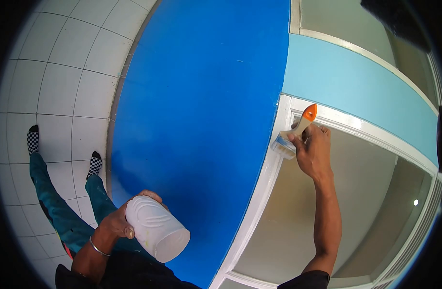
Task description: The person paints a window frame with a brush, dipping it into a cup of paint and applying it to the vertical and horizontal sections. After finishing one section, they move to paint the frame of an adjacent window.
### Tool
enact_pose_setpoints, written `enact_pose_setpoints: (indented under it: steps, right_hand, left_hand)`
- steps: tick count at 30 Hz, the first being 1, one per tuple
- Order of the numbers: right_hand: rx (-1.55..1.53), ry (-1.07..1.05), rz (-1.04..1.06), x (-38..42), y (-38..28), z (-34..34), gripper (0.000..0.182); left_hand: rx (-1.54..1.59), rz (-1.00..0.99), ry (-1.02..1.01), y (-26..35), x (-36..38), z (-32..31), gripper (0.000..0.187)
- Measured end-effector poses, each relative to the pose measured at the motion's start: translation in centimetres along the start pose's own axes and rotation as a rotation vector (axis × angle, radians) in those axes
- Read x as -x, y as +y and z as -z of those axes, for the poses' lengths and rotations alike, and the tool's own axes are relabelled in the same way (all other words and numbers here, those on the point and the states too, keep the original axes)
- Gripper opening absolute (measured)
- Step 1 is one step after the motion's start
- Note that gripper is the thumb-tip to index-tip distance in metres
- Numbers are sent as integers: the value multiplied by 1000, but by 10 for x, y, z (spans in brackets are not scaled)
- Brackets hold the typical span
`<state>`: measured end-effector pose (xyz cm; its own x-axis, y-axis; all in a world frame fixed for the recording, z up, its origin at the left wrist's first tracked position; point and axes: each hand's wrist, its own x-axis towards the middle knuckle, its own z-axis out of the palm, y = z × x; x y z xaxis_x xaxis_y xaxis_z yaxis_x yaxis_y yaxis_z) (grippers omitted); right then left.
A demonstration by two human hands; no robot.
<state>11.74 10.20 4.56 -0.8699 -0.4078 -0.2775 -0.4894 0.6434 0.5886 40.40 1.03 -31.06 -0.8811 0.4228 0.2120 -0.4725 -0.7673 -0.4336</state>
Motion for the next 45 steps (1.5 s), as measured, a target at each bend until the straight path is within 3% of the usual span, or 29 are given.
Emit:
enact_pose_setpoints:
  steps: [6, 9, 14, 17, 20, 23, 26, 29, 31, 33, 36, 37, 40, 43, 45]
  right_hand:
    - [152, 333, 173, -40, 12, -8, 13]
    - [174, 396, 312, -41, 5, 3, 19]
    - [371, 312, 424, 20, -3, 12, 20]
    - [284, 290, 393, 93, -12, 18, 21]
    - [93, 327, 261, 174, -18, 43, 20]
    - [-341, 571, -31, 254, -22, 63, 25]
    - [-587, 856, -452, 339, -35, 54, 23]
    - [-704, 939, -957, 406, -70, 36, 27]
    - [-832, 816, -1117, 430, -90, 34, 29]
    - [-672, 599, -974, 455, -85, 28, 28]
    - [-800, 607, -866, 460, -85, 49, 27]
    - [-1036, 712, -986, 456, -94, 60, 29]
    - [-1246, 1051, -967, 457, -111, 55, 38]
    - [-1631, 1112, -840, 461, -134, 65, 42]
    - [-1483, 1104, -758, 482, -143, 38, 44]
  left_hand:
    - [-18, -5, -2, -3, 2, 4, 111]
    - [-63, -12, 13, -2, 2, 2, 109]
    - [-124, -43, 58, 0, 2, -9, 111]
    - [-146, -47, 63, 3, 1, -18, 113]
    - [-205, -16, 50, 6, -4, -41, 106]
    - [-164, 86, 37, 16, -8, -74, 110]
    - [-247, 149, 6, 23, -17, -113, 107]
    - [-311, 247, 1, 26, -17, -140, 104]
    - [-334, 306, -4, 31, -14, -147, 103]
    - [-363, 335, 51, 27, -10, -158, 104]
    - [-395, 368, 111, 15, 7, -159, 108]
    - [-420, 329, 111, 4, 13, -158, 106]
    - [-412, 319, 125, -30, 31, -151, 104]
    - [-366, 311, 109, -77, 44, -134, 102]
    - [-360, 302, 110, -108, 54, -127, 101]
